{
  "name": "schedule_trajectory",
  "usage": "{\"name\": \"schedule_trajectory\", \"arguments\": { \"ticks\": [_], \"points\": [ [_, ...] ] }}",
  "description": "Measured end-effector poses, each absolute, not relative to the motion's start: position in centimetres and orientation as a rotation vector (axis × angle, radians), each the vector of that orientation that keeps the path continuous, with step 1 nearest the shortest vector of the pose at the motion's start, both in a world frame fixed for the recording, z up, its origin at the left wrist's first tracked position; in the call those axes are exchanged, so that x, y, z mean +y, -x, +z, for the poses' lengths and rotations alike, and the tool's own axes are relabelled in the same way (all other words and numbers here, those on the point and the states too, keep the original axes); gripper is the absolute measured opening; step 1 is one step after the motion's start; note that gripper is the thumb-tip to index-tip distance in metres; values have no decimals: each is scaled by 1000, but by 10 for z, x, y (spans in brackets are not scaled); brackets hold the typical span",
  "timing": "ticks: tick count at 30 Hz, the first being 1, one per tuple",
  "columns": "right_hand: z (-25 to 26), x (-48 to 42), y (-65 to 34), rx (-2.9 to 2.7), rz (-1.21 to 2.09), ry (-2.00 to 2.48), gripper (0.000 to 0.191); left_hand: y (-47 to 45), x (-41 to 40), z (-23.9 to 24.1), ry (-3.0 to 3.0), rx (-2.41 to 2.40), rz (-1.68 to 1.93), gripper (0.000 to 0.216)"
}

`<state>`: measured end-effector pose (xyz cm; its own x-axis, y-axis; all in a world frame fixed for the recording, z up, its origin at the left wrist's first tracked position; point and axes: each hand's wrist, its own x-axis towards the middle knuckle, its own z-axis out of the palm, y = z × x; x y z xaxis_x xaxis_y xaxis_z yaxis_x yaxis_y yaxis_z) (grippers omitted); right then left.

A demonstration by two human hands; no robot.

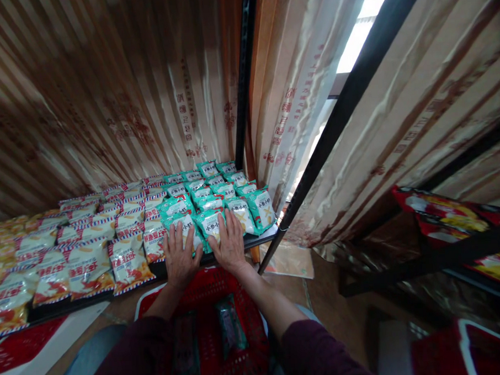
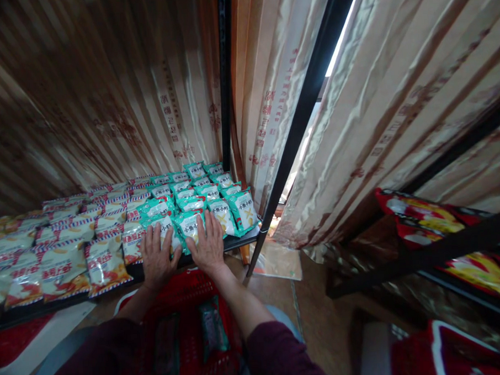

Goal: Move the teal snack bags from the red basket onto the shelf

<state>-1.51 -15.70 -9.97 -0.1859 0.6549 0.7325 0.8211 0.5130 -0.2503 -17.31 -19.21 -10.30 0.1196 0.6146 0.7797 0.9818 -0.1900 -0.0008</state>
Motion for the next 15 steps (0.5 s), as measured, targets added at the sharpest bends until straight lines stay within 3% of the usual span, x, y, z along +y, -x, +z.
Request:
{"name": "schedule_trajectory", "arguments": {
  "ticks": [15],
  "points": [
    [-104, -160, 12, -1903, -242, 1192, 63, 176, -203, -101, 1923, -1431, -898, 69]
  ]
}}
